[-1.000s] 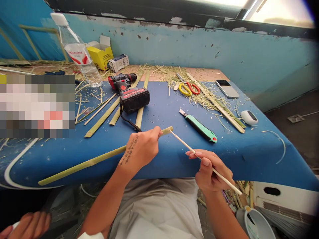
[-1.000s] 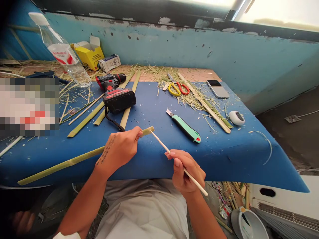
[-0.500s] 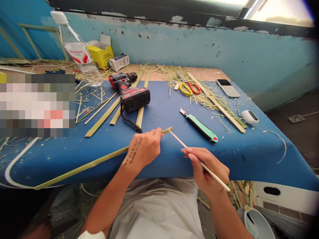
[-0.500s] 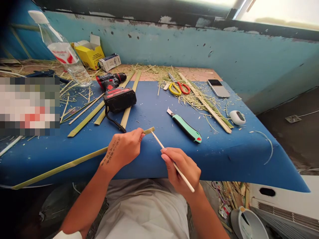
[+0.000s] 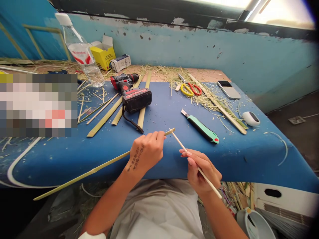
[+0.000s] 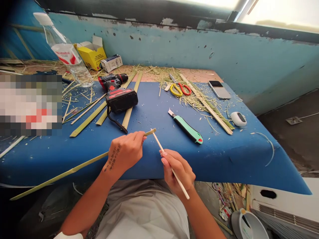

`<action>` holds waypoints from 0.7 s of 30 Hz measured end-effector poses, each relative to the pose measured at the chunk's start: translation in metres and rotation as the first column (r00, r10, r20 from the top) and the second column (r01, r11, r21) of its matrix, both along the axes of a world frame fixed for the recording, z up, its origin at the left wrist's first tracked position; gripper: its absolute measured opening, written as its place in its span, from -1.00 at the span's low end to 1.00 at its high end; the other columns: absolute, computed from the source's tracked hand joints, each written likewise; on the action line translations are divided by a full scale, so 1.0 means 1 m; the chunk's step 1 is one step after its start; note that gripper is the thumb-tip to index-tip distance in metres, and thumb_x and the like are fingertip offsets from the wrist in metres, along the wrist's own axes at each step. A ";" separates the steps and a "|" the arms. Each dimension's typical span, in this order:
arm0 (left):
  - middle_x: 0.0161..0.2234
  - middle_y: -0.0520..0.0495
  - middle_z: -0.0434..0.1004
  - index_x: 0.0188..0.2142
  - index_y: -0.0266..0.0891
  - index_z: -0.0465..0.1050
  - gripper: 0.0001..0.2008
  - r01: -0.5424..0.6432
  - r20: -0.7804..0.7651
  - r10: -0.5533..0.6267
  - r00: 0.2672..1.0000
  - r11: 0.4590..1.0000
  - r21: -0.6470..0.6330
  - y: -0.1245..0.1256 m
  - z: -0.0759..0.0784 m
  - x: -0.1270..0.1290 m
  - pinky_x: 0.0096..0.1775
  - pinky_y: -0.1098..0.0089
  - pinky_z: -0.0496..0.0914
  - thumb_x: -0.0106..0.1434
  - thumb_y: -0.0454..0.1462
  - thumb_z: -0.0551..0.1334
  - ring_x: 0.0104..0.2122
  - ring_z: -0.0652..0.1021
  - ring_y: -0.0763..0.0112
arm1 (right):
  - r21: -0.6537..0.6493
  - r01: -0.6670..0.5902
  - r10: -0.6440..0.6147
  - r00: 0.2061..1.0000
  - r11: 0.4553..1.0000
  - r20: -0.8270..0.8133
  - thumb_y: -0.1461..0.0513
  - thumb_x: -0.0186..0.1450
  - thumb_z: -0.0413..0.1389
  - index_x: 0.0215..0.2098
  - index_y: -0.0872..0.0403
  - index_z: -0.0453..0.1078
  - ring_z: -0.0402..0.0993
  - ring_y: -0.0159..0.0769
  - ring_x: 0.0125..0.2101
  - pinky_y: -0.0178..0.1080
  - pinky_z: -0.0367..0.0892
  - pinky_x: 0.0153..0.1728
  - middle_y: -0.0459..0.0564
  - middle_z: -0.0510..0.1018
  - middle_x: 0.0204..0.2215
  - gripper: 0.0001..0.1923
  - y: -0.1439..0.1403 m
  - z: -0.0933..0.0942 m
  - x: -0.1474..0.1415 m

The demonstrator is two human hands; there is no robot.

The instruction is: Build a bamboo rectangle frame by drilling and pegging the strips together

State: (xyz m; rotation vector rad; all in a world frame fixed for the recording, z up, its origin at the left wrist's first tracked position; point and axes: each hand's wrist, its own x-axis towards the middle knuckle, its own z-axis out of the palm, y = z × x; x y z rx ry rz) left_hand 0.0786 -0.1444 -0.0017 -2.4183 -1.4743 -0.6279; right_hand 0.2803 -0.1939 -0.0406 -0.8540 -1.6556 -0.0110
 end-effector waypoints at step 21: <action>-0.12 -0.20 0.59 0.14 -0.26 0.48 -0.63 -0.181 -0.202 0.131 0.971 0.949 -0.258 -0.024 0.028 -0.068 -0.11 0.17 0.30 0.57 -0.39 -0.04 -0.15 0.55 0.15 | -0.429 -0.011 0.056 0.994 0.903 0.091 0.07 0.51 0.20 -0.16 -0.02 0.59 0.58 -0.43 -0.50 -0.35 0.40 -0.46 -0.15 0.66 -0.43 -0.80 0.055 0.083 0.017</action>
